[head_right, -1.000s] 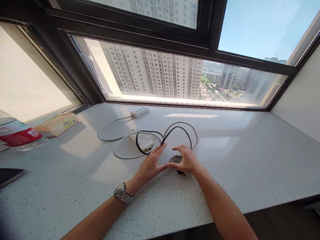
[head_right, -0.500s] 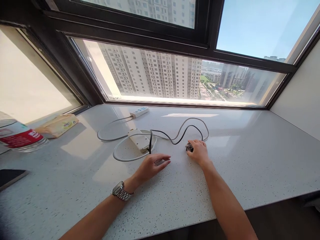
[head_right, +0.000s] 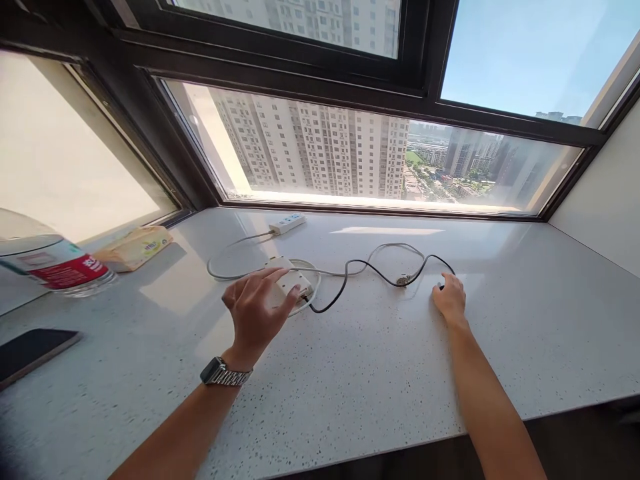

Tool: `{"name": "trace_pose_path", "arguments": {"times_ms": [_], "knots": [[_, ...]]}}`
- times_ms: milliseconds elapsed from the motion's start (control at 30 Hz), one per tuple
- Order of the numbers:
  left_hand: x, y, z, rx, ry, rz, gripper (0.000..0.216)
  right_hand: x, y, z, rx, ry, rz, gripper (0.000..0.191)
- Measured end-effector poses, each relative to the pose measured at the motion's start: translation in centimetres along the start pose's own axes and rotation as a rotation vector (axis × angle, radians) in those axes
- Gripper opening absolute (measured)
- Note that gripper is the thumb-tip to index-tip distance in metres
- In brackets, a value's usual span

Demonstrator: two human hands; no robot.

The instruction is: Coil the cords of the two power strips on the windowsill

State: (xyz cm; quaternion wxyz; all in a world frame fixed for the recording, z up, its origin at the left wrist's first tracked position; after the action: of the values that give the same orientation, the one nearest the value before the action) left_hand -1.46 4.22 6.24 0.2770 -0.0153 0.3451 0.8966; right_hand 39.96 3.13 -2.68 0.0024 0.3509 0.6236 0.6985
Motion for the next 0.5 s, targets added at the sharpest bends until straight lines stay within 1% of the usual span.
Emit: {"name": "trace_pose_path", "arguments": {"times_ms": [100,167,233,300,367,433,500], "knots": [[2.0,-0.6,0.1,0.089,0.169,0.061,0.035,-2.9,1.5,0.2,-0.056,-0.151,0.041,0.05],[2.9,-0.6,0.0,0.148,0.258,0.075,0.04,-5.0,2.7,0.2,-0.137,-0.242,0.117,0.048],[4.0,-0.7,0.1,0.211,0.338,0.083,0.046,-6.9,3.6,0.1,-0.216,-0.296,0.211,0.047],[5.3,-0.9,0.1,0.28,0.433,0.067,0.05,-8.0,4.1,0.0,-0.255,-0.305,0.285,0.047],[6.6,-1.6,0.0,0.365,0.523,-0.017,0.051,-8.3,4.1,0.1,-0.263,-0.277,0.329,0.048],[7.4,-2.6,-0.2,0.446,0.586,-0.129,0.05,-7.8,4.0,0.1,-0.281,-0.223,0.377,0.048],[7.7,-3.1,-0.4,0.489,0.627,-0.199,0.049,-6.9,3.7,0.1,-0.293,-0.156,0.413,0.044]]}}
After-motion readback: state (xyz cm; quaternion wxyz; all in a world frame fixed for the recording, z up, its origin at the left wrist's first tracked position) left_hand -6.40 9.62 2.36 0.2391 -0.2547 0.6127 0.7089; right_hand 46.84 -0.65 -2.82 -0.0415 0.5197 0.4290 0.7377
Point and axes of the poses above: each hand's wrist, its own z-axis towards the middle knuckle, its own y-axis out of the back of the hand, x = y × z, the point moved 7 cm from there along z, towards the middle knuckle, and after that the axes turned 13 degrees about x, right-handed, at the moved point
